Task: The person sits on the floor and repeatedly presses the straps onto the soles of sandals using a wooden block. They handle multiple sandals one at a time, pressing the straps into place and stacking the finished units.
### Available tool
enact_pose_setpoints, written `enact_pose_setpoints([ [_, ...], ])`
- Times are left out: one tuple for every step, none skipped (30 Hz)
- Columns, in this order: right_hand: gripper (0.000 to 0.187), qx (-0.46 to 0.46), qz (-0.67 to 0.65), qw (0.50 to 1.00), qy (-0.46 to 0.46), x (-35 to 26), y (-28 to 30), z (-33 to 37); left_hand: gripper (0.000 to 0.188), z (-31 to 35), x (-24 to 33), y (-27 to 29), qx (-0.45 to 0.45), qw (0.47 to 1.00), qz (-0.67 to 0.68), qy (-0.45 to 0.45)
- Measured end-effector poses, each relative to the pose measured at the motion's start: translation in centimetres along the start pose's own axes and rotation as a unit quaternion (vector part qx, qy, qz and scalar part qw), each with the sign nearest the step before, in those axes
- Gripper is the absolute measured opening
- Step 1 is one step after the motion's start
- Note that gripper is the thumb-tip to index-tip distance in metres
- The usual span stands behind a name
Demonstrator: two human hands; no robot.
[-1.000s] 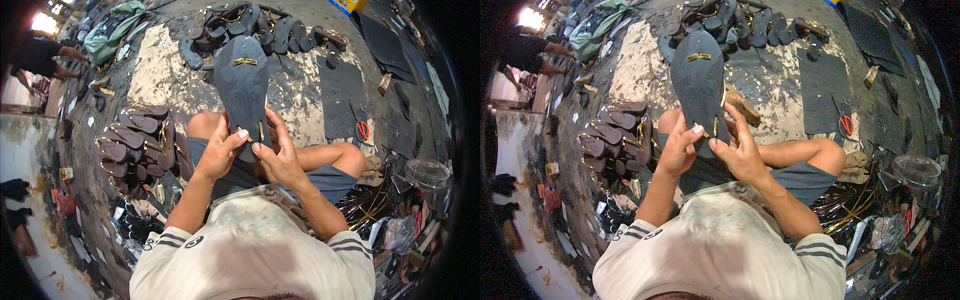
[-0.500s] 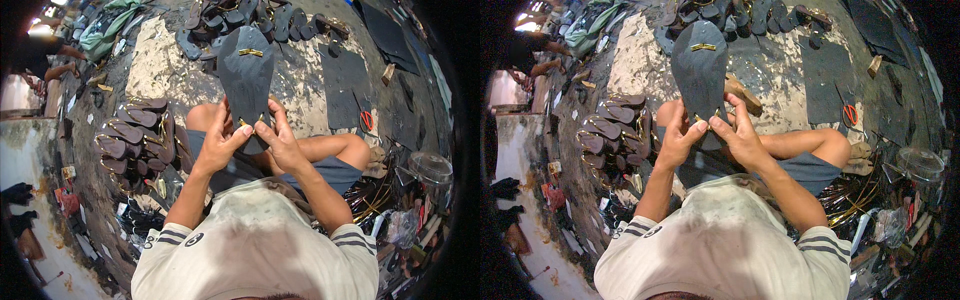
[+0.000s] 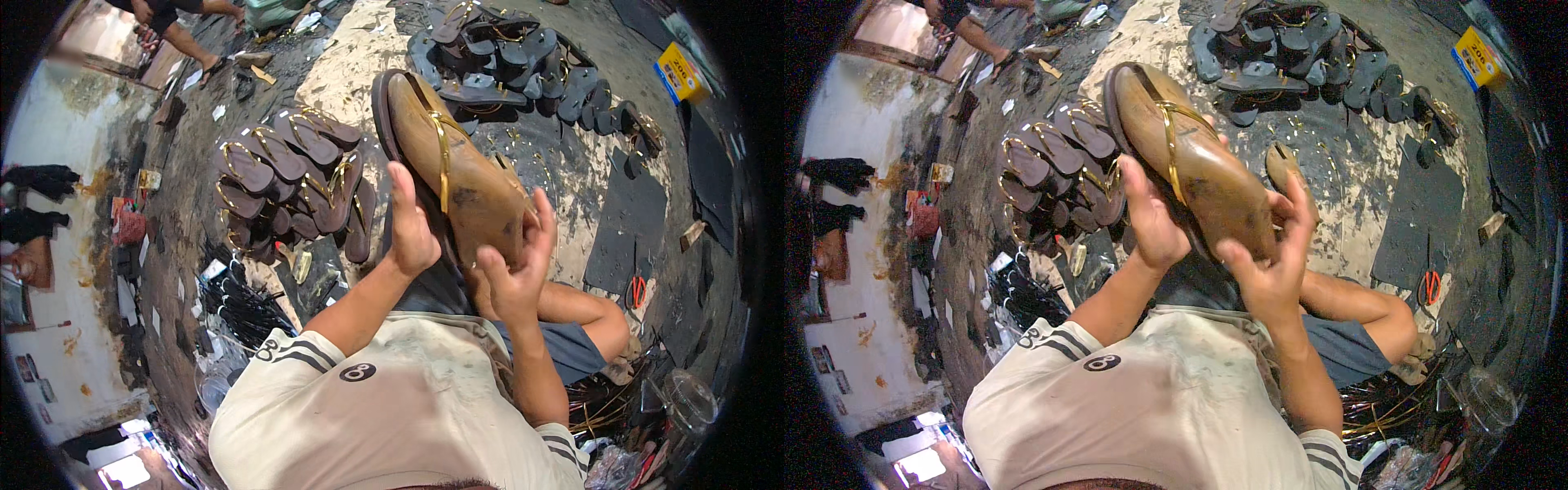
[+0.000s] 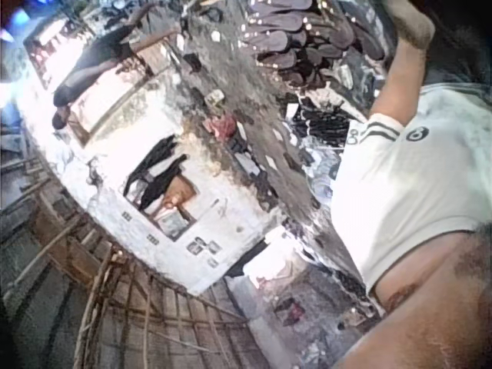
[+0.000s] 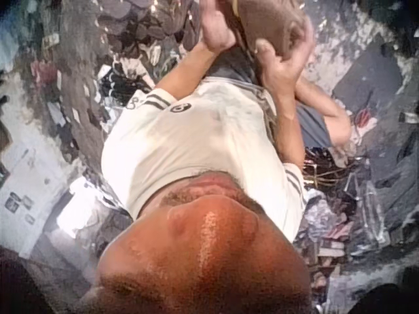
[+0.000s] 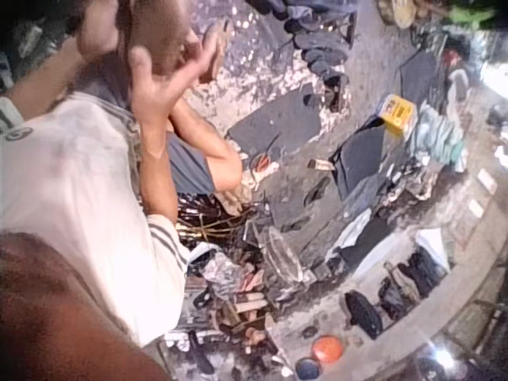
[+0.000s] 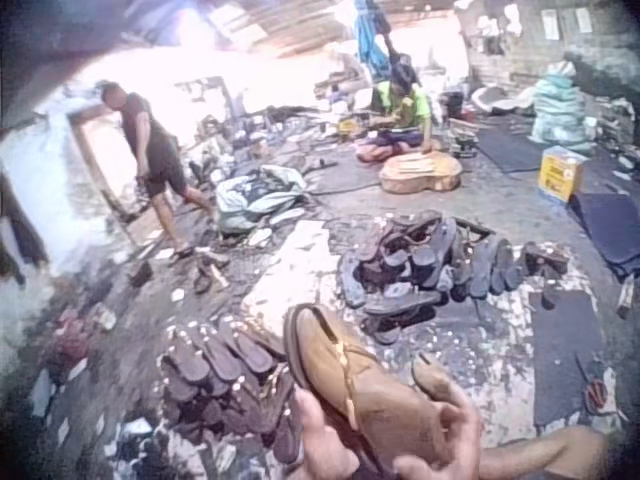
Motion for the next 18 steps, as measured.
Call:
enact_pose_setpoints([
  [0.077, -0.042, 0.021, 0.997, -0.06, 0.1, -0.3, -0.3, 0.092, -0.4, 0.1, 0.3, 0.004, 0.998, 0.062, 0.031],
  [0.07, -0.082, 0.041, 0.989, -0.118, 0.3, -0.5, -0.4, 0.091, -0.9, 0.0, 1.4, 0.059, 0.998, 0.013, 0.027],
  [0.063, -0.122, 0.061, 0.976, -0.172, 0.4, -0.8, -0.8, 0.09, -1.6, -0.2, 3.2, 0.111, 0.993, -0.038, 0.02],
  [0.048, -0.126, 0.066, 0.975, -0.171, 0.4, -0.8, -1.1, 0.089, -2.4, -0.3, 4.9, 0.16, 0.983, -0.089, 0.017],
  [0.048, -0.14, 0.063, 0.97, -0.186, 0.6, -0.2, -0.7, 0.085, -2.9, 0.7, 6.6, 0.145, 0.985, -0.078, 0.049],
  [0.048, -0.154, 0.065, 0.965, -0.201, 0.8, 0.6, -0.3, 0.075, -3.3, 2.2, 8.7, 0.233, 0.969, -0.075, 0.035],
  [0.049, -0.168, 0.068, 0.961, -0.211, 1.0, 1.5, -0.2, 0.065, -3.4, 3.8, 14.0, 0.27, 0.96, -0.078, -0.016],
  [0.05, -0.15, 0.05, 0.961, -0.228, 1.3, 2.3, 0.1, 0.055, -3.3, 5.5, 19.4, 0.309, 0.945, -0.084, -0.068],
  [0.051, -0.117, 0.086, 0.958, -0.247, 1.6, 3.9, 0.0, 0.045, -3.3, 7.6, 21.8, 0.366, 0.907, -0.158, -0.14],
  [0.051, -0.087, 0.116, 0.955, -0.259, 2.0, 6.0, -0.2, 0.042, -3.2, 9.1, 23.2, 0.422, 0.859, -0.217, -0.194],
  [0.052, -0.056, 0.143, 0.95, -0.273, 2.7, 8.2, -0.5, 0.039, -3.5, 9.9, 24.2, 0.475, 0.799, -0.275, -0.246],
  [0.052, -0.014, 0.158, 0.95, -0.27, 4.7, 10.6, -0.5, 0.039, -4.9, 9.7, 25.2, 0.438, 0.774, -0.359, -0.283],
  [0.053, 0.03, 0.177, 0.947, -0.267, 7.2, 13.2, -0.4, 0.039, -6.6, 8.8, 25.6, 0.397, 0.744, -0.436, -0.314],
  [0.05, 0.043, 0.213, 0.934, -0.284, 8.9, 15.3, -0.2, 0.038, -9.3, 7.3, 22.9, 0.298, 0.781, -0.49, -0.247],
  [0.048, 0.048, 0.245, 0.922, -0.296, 10.2, 16.8, -0.7, 0.042, -11.9, 5.1, 22.7, 0.262, 0.845, -0.443, -0.142],
  [0.046, 0.047, 0.276, 0.911, -0.304, 11.9, 17.9, -1.8, 0.044, -15.3, 3.0, 23.3, 0.167, 0.871, -0.452, -0.091],
  [0.048, 0.051, 0.322, 0.905, -0.273, 13.7, 19.7, -1.3, 0.053, -17.8, 0.0, 19.4, 0.096, 0.899, -0.424, 0.043],
  [0.05, 0.052, 0.365, 0.898, -0.239, 15.6, 21.2, -0.3, 0.06, -20.3, -2.4, 17.7, 0.068, 0.914, -0.342, 0.207],
])
Point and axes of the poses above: each hand's wrist, its own z-axis away from the middle knuckle, its own y-axis out of the back of the hand, x = y × z, the point moved 2 cm from there along -z, towards the middle knuckle, and after that the axes turned 4 degrees about y, right-handed, at the moved point
